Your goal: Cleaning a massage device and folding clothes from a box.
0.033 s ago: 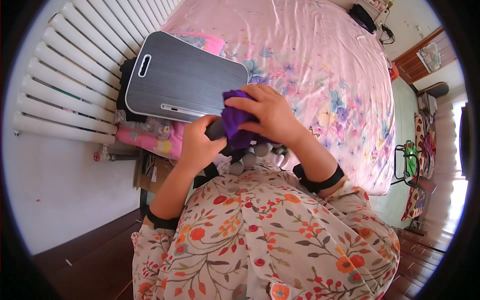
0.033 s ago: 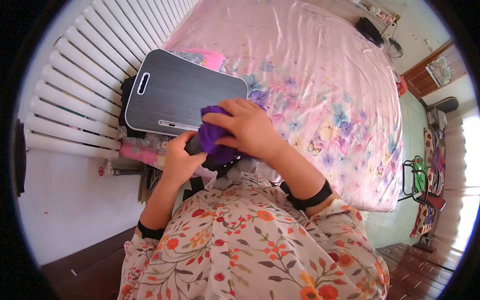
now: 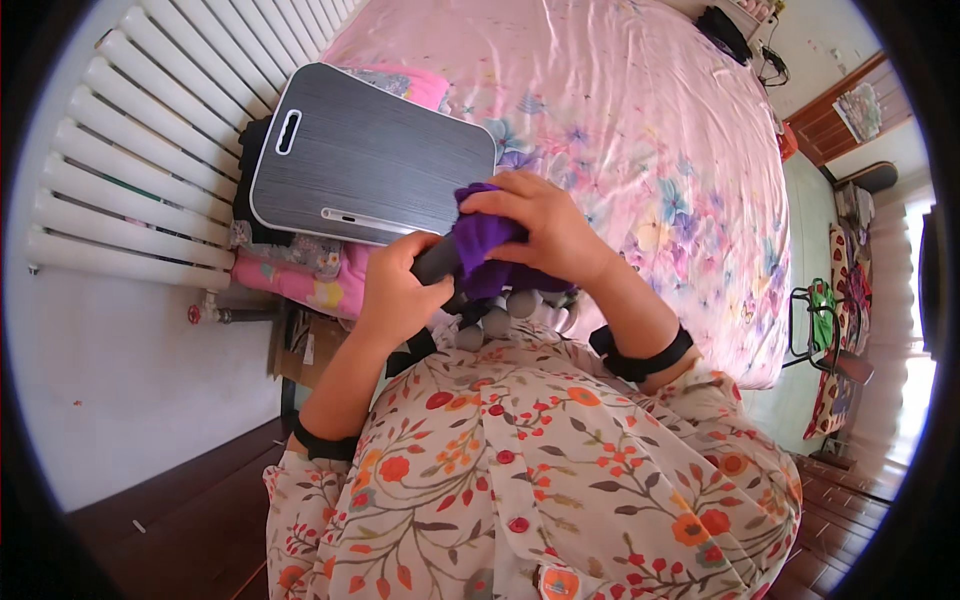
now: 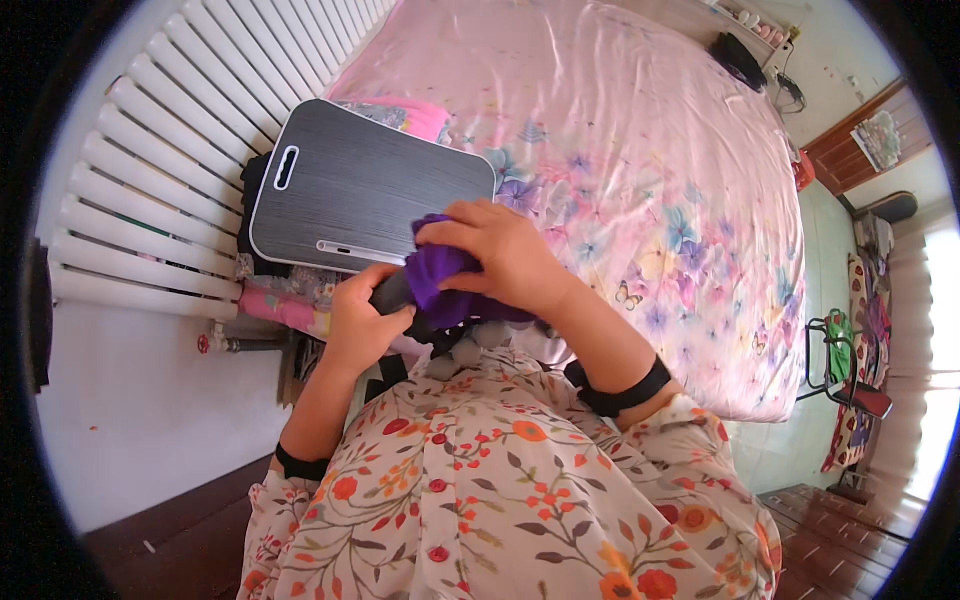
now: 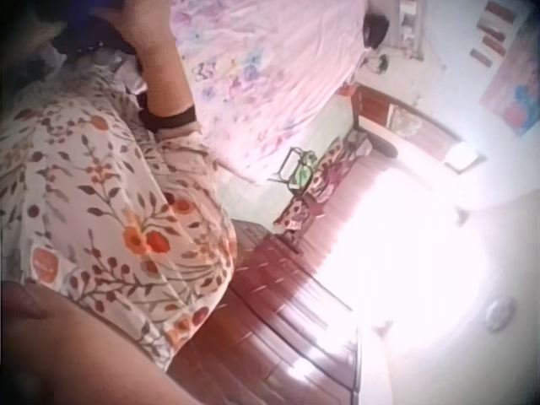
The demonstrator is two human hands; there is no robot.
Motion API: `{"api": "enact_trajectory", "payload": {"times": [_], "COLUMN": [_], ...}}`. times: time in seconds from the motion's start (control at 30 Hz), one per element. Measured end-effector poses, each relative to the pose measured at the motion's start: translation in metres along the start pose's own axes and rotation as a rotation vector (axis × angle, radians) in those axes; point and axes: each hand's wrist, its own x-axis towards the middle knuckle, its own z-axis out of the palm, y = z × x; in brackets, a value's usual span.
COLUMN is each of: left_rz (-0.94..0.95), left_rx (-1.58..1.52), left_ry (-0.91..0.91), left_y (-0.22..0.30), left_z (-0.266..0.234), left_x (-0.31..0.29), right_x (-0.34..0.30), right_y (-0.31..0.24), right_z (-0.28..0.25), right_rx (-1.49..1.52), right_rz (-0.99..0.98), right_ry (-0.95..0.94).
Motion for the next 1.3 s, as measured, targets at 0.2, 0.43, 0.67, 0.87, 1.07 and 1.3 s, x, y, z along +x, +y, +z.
{"api": "enact_trajectory", "payload": {"times": [0.2,0.43,0.67,0.87,1.07,1.3], "left_rz": [0.096,0.048,-0.447,-0.691,-0.609,-0.63], "left_rx": [-0.015,-0.079,-0.94,-1.109,-0.672,-0.762], "left_ry": [-0.076,0.469,0.129,0.11,-0.024,0.074], "left_y": [0.0,-0.005,0.003,-0.007,-0.014,-0.016], "left_z": [0.0,-0.019,0.001,0.013,0.022,0.006], "left_x": [0.005,0.037,0.04,0.048,0.036,0.036], "right_x": [-0.011,-0.014,-0.011,-0.027,-0.059,-0.062], "right_y": [0.019,0.015,-0.006,-0.015,0.015,0.015], "right_z": [0.009,0.016,0.035,0.05,0.034,0.029], "right_rx": [0.205,-0.108,-0.348,-0.172,0.209,0.858], "right_rz": [0.04,0.246,-0.061,-0.09,0.082,0.445], "right_ry": [0.061,0.582,0.522,0.357,0.113,0.323]}}
